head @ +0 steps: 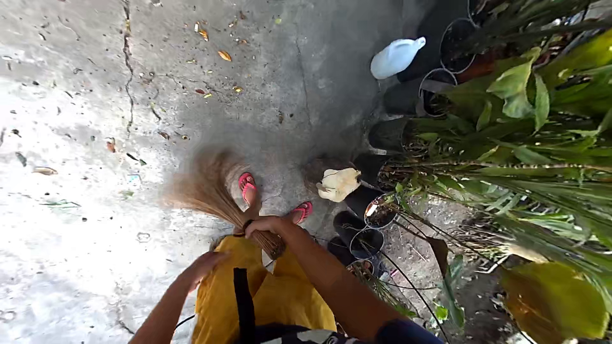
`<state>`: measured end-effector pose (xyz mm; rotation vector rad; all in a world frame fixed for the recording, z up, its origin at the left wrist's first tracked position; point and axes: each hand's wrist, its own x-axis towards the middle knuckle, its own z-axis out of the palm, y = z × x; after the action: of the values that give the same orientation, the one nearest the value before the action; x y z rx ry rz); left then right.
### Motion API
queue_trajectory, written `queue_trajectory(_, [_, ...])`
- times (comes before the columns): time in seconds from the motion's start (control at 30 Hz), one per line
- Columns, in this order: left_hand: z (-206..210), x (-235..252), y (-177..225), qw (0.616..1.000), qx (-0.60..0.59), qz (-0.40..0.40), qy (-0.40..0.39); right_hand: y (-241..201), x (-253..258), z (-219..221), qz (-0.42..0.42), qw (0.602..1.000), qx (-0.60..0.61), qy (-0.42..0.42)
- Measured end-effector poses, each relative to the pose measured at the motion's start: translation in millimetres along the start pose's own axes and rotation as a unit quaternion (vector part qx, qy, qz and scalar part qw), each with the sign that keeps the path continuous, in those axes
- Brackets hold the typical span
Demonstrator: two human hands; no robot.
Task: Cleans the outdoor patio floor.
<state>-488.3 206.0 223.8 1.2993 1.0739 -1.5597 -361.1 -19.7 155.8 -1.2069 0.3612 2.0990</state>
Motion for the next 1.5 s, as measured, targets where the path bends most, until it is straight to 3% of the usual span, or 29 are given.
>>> queue_trajectory(0.07, [16.3, 1.3, 13.6, 0.992, 0.106, 0.060, -0.029, -8.8, -23.1, -8.8, -0.017, 0.999, 0.024, -0.012])
queue_trajectory(0.17, [34.5, 22.2, 22.8, 0.966, 0.253, 0.054, -0.026, 22.7, -103.2, -55.0, -0.075, 0.991, 0.099, 0.055])
queue_trajectory(0.23, [43.7, 29.4, 29.2, 0.961, 0.273, 0.043, -0.017, 56.6, -160.2, -89.6, -0.118, 0.967, 0.171, 0.146])
queue_trajectory(0.3, [50.7, 25.1, 42.0, 0.965, 0.259, 0.033, -0.015, 80.2, -196.7, -128.5, -0.121, 0.919, 0.273, 0.257])
queue_trajectory(0.37, [58.2, 15.9, 56.2, 0.979, 0.203, 0.030, -0.010, 81.0, -202.8, -170.1, -0.101, 0.863, 0.354, 0.346])
queue_trajectory(0.4, [62.9, 16.9, 59.6, 0.984, 0.178, 0.029, 0.000, 75.1, -192.7, -188.6, -0.095, 0.845, 0.389, 0.353])
queue_trajectory(0.47, [71.7, 19.4, 71.7, 0.987, 0.158, 0.020, 0.027, 50.9, -147.5, -202.0, -0.096, 0.865, 0.370, 0.323])
queue_trajectory(0.57, [81.8, 11.1, 122.4, 0.977, 0.199, -0.002, 0.071, -9.1, -71.7, -160.0, -0.003, 0.973, 0.102, 0.205])
queue_trajectory(0.63, [86.7, -8.3, 168.0, 0.966, 0.239, 0.003, 0.096, -49.8, -45.2, -129.9, 0.037, 0.994, -0.017, 0.101])
queue_trajectory(0.7, [90.6, -29.9, 200.9, 0.956, 0.268, 0.026, 0.115, -71.1, -57.1, -130.7, 0.029, 0.999, -0.034, 0.031])
queue_trajectory(0.8, [93.1, -41.3, 222.6, 0.952, 0.274, 0.056, 0.126, -68.6, -134.2, -183.1, -0.021, 0.998, -0.062, -0.004])
queue_trajectory(0.9, [97.5, -36.5, 235.2, 0.950, 0.288, 0.044, 0.113, -23.6, -226.8, -229.5, -0.054, 0.995, -0.020, 0.085])
queue_trajectory(1.0, [100.9, -5.1, 235.5, 0.947, 0.302, 0.003, 0.107, 22.5, -282.8, -257.8, -0.074, 0.958, 0.158, 0.227])
queue_trajectory(1.07, [97.4, 18.6, 237.4, 0.953, 0.288, -0.016, 0.090, 13.2, -290.2, -272.2, -0.060, 0.906, 0.270, 0.320])
queue_trajectory(1.13, [90.8, 37.8, 239.2, 0.959, 0.270, -0.023, 0.082, -18.2, -259.9, -287.8, -0.047, 0.866, 0.337, 0.367])
queue_trajectory(1.17, [85.5, 39.1, 243.9, 0.959, 0.272, -0.024, 0.082, -36.2, -232.1, -289.3, -0.044, 0.872, 0.332, 0.358])
queue_trajectory(1.23, [74.2, 30.2, 258.1, 0.954, 0.284, -0.030, 0.090, -72.4, -164.1, -272.2, -0.015, 0.929, 0.239, 0.282])
queue_trajectory(1.3, [58.6, 21.3, 272.4, 0.952, 0.287, -0.032, 0.104, -123.8, -107.4, -238.4, 0.036, 0.984, 0.081, 0.155])
queue_trajectory(1.33, [53.1, 19.0, 275.7, 0.952, 0.286, -0.031, 0.110, -145.2, -89.1, -222.2, 0.058, 0.994, 0.019, 0.095])
queue_trajectory(1.43, [21.9, 11.8, 293.9, 0.958, 0.259, -0.024, 0.120, -192.3, -75.4, -203.7, 0.039, 0.998, -0.045, -0.025])
queue_trajectory(1.5, [2.0, 5.4, 305.8, 0.964, 0.239, -0.007, 0.119, -202.0, -105.5, -221.1, 0.002, 0.996, -0.088, -0.003])
